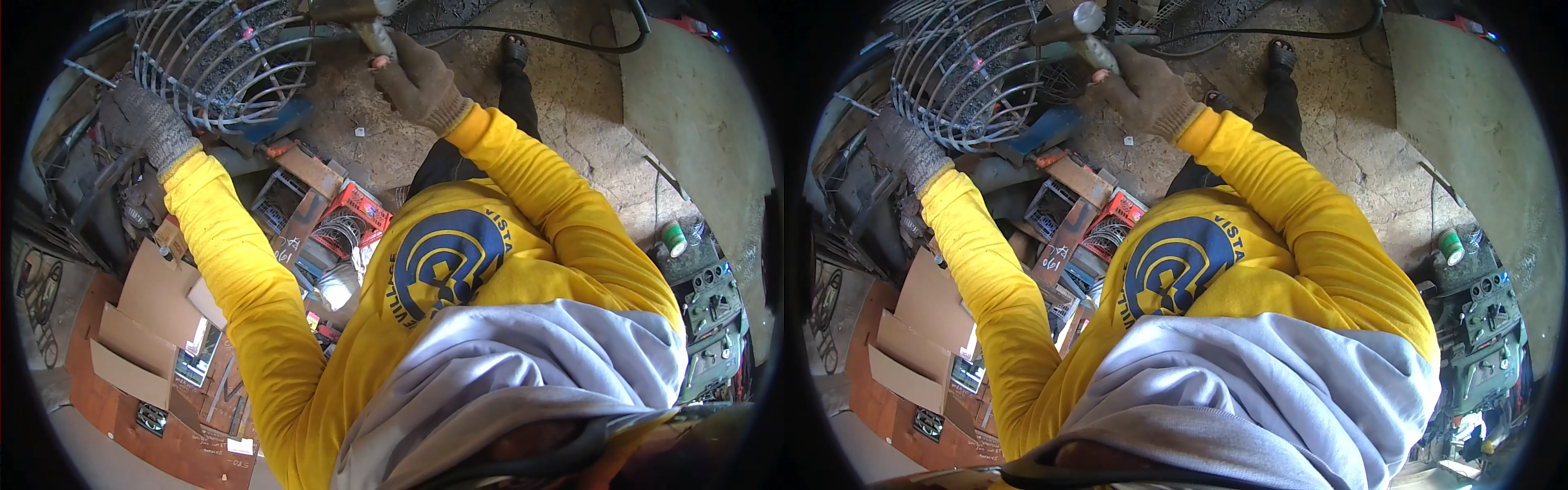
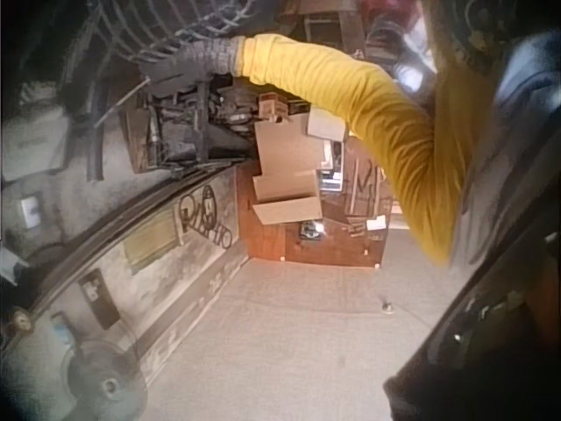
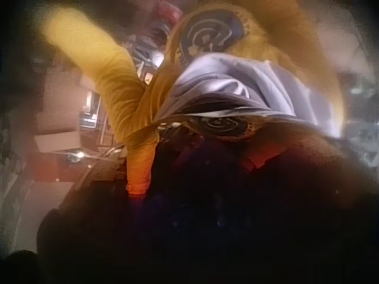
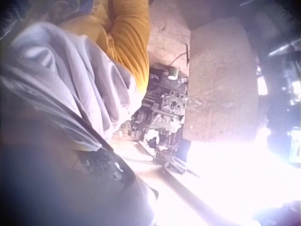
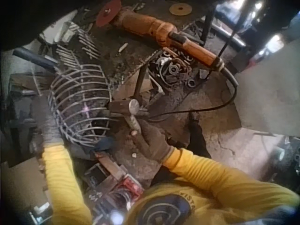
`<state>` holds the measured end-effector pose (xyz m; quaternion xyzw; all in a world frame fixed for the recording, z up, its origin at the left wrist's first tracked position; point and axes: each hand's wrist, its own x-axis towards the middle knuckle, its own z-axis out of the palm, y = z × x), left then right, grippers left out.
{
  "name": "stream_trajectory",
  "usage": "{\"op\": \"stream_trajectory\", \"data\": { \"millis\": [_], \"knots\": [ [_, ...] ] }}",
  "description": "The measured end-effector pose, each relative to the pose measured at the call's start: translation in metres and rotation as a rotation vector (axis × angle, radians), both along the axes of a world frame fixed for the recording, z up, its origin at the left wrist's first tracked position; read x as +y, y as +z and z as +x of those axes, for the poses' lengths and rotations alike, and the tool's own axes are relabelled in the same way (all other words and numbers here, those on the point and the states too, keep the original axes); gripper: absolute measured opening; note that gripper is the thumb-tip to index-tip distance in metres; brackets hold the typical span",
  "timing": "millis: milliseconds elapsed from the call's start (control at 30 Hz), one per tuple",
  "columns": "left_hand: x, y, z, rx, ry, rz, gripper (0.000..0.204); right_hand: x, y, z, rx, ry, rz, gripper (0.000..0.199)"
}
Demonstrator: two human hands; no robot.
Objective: The person welds the metal wires of a cage using a welding rod and a hand-held tool while wearing gloves.
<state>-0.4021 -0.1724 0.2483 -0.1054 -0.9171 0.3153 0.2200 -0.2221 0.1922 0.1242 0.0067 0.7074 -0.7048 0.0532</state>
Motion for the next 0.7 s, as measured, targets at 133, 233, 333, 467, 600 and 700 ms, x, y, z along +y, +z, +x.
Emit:
{"op": "stream_trajectory", "data": {
  "millis": [133,233,333,467,600,700],
  "knots": [
    [0.005,0.002,0.003,0.019,-0.051,-0.038,0.015,0.007,-0.004,0.007,-0.161,0.020,-0.199,0.048],
    [0.025,0.004,0.008,0.037,-0.027,0.464,0.016,0.015,0.002,0.009,-0.262,0.010,-0.311,0.048],
    [0.039,0.001,0.013,0.088,-0.095,0.437,0.022,0.021,0.006,0.015,-0.351,-0.015,-0.400,0.048],
    [0.015,0.001,0.006,0.086,-0.101,0.017,0.023,0.027,0.005,0.019,-0.404,0.012,-0.468,0.048],
    [0.012,-0.004,0.005,0.085,-0.079,-0.138,0.021,0.045,0.020,0.003,-0.500,0.153,-0.594,0.049],
    [0.005,-0.006,0.002,0.087,-0.134,0.104,0.021,0.053,0.036,-0.004,-0.547,0.197,-0.528,0.049]
  ]
}}
